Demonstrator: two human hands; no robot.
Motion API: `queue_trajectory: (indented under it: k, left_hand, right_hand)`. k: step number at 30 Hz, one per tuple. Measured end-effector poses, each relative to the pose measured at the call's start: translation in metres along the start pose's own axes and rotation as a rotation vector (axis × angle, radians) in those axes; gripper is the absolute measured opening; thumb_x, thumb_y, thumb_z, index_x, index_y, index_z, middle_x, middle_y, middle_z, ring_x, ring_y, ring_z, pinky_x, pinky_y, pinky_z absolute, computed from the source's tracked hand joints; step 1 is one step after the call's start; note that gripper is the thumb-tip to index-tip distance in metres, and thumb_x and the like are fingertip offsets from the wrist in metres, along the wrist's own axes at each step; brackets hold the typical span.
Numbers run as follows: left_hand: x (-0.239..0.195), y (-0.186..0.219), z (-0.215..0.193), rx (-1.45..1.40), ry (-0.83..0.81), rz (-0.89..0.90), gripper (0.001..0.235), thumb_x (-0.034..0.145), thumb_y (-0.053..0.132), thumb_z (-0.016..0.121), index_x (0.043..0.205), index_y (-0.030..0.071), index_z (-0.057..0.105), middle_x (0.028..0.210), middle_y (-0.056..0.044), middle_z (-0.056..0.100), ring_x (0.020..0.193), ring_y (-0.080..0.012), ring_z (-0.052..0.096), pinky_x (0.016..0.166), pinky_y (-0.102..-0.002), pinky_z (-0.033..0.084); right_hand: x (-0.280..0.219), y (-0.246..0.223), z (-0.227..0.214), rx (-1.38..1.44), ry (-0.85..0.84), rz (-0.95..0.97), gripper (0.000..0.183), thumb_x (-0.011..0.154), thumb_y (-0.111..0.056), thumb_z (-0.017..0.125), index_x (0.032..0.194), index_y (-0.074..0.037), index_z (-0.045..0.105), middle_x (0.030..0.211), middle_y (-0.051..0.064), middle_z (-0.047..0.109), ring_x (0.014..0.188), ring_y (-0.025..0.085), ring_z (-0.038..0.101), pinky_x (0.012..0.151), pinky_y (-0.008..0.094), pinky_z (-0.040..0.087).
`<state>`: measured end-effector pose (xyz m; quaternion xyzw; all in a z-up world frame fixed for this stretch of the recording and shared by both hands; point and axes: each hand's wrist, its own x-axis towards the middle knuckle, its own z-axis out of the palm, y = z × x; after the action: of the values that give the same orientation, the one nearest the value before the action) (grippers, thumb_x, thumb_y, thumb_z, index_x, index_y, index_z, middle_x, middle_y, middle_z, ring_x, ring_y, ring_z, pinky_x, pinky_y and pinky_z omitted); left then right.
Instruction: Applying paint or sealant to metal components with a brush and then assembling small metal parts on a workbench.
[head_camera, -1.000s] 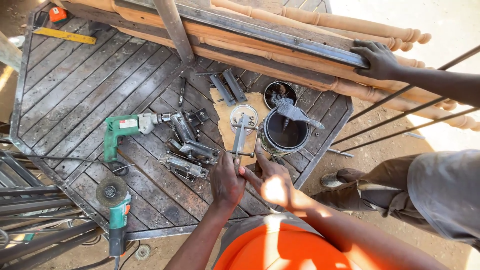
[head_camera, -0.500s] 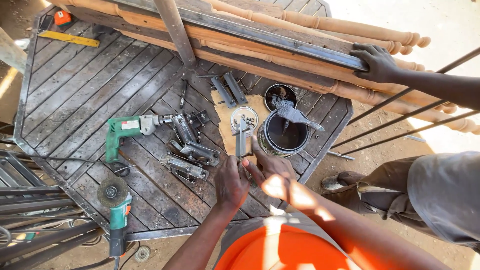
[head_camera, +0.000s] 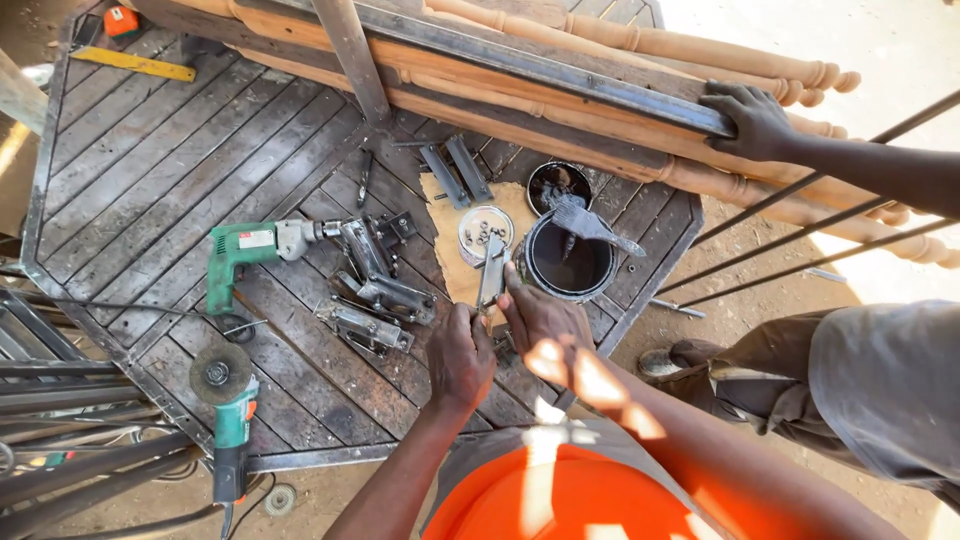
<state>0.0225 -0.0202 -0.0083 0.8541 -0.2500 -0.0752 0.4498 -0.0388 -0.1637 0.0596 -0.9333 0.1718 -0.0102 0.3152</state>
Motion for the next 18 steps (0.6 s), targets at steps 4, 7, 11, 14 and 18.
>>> queue_trajectory:
  k: [4,7,11,14,18]
  left_hand:
    - [-0.008,0.006,0.002,-0.052,0.008,0.015,0.013,0.102,0.013,0.047,0.092,0.012,0.056,0.070,-0.011,0.054,0.062,-0.0388,0.062,0.056,-0.048,0.053]
    - [-0.010,0.009,0.003,-0.048,0.022,0.011,0.013,0.100,0.015,0.052,0.089,0.013,0.057,0.071,-0.011,0.058,0.067,-0.0409,0.066,0.057,-0.048,0.054]
    - [-0.005,0.019,0.005,0.000,0.090,0.003,0.011,0.100,0.014,0.052,0.090,0.013,0.056,0.070,-0.011,0.055,0.063,-0.0397,0.063,0.056,-0.049,0.053]
    - [0.004,0.027,0.001,-0.142,0.104,-0.187,0.014,0.101,0.014,0.054,0.087,0.012,0.057,0.067,-0.010,0.056,0.059,-0.0317,0.062,0.054,-0.042,0.049]
    - [0.030,0.011,0.014,-0.673,0.133,-0.736,0.019,0.096,0.015,0.062,0.078,0.010,0.060,0.059,0.000,0.057,0.055,-0.0076,0.045,0.049,-0.025,0.030]
  right_hand:
    - [-0.010,0.005,0.002,-0.039,-0.001,0.030,0.054,0.104,-0.041,0.041,0.153,-0.017,0.046,0.118,0.011,0.073,0.098,0.047,0.070,0.084,0.060,0.056]
    - [-0.015,0.012,0.012,0.074,0.000,0.065,0.051,0.101,-0.042,0.049,0.149,-0.025,0.052,0.120,0.006,0.074,0.103,0.043,0.069,0.085,0.059,0.057]
    - [-0.020,-0.011,-0.005,0.145,0.177,0.161,0.047,0.102,-0.029,0.053,0.147,-0.019,0.056,0.122,0.014,0.074,0.106,0.045,0.068,0.088,0.057,0.056]
    - [-0.029,-0.022,-0.021,0.232,0.230,0.306,0.047,0.100,-0.022,0.054,0.147,-0.018,0.056,0.119,0.023,0.073,0.108,0.049,0.067,0.092,0.058,0.054]
    - [-0.035,0.009,0.003,0.464,0.165,0.540,0.030,0.100,-0.031,0.060,0.127,-0.022,0.071,0.100,0.015,0.077,0.098,0.036,0.073,0.086,0.048,0.056]
